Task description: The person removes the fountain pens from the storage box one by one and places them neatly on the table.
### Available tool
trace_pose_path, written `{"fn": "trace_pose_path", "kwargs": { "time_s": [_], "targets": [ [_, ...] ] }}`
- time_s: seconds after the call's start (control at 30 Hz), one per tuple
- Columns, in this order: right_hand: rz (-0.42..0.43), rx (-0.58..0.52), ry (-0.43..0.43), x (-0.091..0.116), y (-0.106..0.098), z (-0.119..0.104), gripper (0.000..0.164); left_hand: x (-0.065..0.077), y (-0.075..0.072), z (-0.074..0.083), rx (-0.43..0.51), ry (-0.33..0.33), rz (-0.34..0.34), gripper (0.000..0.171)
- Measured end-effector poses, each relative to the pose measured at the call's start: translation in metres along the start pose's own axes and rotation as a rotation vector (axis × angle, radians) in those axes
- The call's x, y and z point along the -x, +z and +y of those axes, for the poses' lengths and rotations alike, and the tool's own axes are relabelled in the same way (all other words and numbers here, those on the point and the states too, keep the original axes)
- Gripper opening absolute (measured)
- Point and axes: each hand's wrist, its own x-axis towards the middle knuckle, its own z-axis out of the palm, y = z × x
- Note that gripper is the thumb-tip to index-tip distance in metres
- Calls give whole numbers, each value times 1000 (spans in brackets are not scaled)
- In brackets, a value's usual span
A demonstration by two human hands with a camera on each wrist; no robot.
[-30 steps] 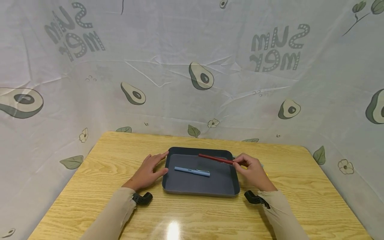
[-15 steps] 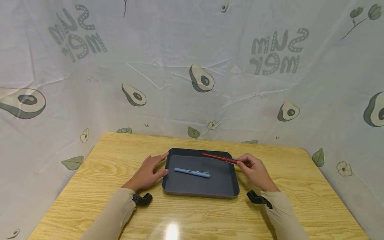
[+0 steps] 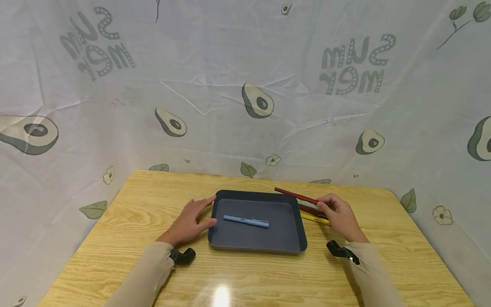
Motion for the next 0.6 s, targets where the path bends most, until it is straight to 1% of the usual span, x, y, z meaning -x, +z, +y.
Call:
{"fn": "trace_pose_path", "kwargs": {
  "time_s": [0.17, 0.33, 0.47, 0.6],
  "targets": [
    [10, 71, 19, -7, -20, 13, 26, 1, 1, 0, -6, 0, 10, 74],
    [-8, 159, 29, -13, -36, 30, 25, 2, 1, 2, -7, -8, 17, 74],
    [-35, 207, 47, -16, -43, 43, 23, 1, 0, 4, -4, -15, 14, 74],
    [-86, 212, 74, -17, -45, 51, 22, 0, -1, 5, 3, -14, 12, 74]
  ]
}}
